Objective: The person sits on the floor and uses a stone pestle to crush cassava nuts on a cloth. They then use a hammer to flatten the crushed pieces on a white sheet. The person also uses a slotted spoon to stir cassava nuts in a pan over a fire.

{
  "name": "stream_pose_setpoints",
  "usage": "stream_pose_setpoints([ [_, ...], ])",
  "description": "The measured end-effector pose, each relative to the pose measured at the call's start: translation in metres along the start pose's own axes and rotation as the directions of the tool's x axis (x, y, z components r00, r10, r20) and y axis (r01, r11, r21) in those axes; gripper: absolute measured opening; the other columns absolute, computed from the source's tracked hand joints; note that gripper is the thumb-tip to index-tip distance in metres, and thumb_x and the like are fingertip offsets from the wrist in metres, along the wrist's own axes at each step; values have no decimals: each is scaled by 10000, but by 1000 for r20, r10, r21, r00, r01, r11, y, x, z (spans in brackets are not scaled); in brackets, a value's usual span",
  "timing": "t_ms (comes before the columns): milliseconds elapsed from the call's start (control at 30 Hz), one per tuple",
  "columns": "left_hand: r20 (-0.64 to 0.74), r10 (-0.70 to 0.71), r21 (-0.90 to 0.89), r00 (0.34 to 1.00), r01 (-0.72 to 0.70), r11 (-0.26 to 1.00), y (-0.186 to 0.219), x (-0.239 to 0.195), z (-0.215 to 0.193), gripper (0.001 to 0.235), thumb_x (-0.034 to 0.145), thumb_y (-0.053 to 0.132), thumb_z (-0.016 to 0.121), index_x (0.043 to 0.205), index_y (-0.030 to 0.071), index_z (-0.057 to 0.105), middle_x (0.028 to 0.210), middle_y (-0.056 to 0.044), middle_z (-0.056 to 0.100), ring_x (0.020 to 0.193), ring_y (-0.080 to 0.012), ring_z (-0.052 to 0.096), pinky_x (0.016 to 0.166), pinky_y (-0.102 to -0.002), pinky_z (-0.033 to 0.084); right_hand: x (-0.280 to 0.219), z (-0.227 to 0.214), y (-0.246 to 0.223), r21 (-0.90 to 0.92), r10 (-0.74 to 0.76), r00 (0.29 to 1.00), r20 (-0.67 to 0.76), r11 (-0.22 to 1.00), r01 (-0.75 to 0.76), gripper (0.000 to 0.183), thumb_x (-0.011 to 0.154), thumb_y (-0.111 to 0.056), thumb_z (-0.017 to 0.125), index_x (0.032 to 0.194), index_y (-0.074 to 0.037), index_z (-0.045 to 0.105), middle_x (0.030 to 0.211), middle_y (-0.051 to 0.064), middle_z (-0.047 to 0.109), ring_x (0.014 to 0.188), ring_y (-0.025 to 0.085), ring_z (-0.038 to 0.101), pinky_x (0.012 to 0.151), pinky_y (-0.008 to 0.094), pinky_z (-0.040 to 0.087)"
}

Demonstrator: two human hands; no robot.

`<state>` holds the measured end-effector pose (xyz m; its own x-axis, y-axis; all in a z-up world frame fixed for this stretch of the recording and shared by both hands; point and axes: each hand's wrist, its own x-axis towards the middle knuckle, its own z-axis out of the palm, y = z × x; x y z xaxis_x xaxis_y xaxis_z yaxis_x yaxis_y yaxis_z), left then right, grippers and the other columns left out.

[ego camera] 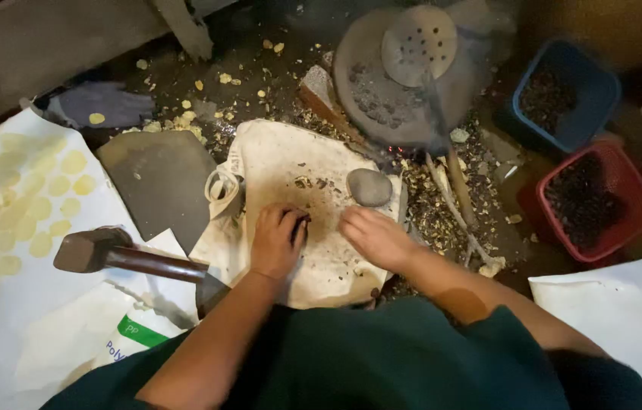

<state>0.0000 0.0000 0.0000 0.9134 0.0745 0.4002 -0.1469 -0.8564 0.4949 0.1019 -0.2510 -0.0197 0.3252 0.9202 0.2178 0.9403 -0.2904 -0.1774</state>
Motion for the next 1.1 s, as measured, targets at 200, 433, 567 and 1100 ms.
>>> stream_pose_setpoints([
  [200,65,-33,-87,997,39,995,2,5,14,176,942,375,704,1019,219,732,1055,-38,652,1025,-308,615,924,-490,474,-71,-13,21,-96,134,972,-192,983,-155,219,931,-329,624,988,-117,614,1144,104,608,1056,341,633,869,490,513],
  [433,148,-178,77,973,168,983,18,6,20,202,852,436,737,1014,319,714,1111,0,625,1076,-283,571,983,-567,379,38,-75,26,64,401,906,132,909,-412,556,887,-275,770,1409,-258,580,1465,155,422,1365,504,434,1053,553,517],
  [567,200,-129,69,971,117,991,2,4,7,320,907,422,690,1186,265,685,1181,-60,620,1157,-301,574,1032,-538,405,36,-90,15,94,524,842,125,839,-536,551,907,-422,699,1420,-303,534,1311,116,533,1093,417,671,882,476,611],
  [1100,47,-108,-38,993,109,993,-7,2,1,253,888,237,695,1131,168,690,1080,-90,648,1172,-328,599,1058,-496,438,60,-84,-47,206,549,747,376,736,-645,579,984,-467,591,1481,-233,408,1123,236,633,964,521,698,806,601,576],
])
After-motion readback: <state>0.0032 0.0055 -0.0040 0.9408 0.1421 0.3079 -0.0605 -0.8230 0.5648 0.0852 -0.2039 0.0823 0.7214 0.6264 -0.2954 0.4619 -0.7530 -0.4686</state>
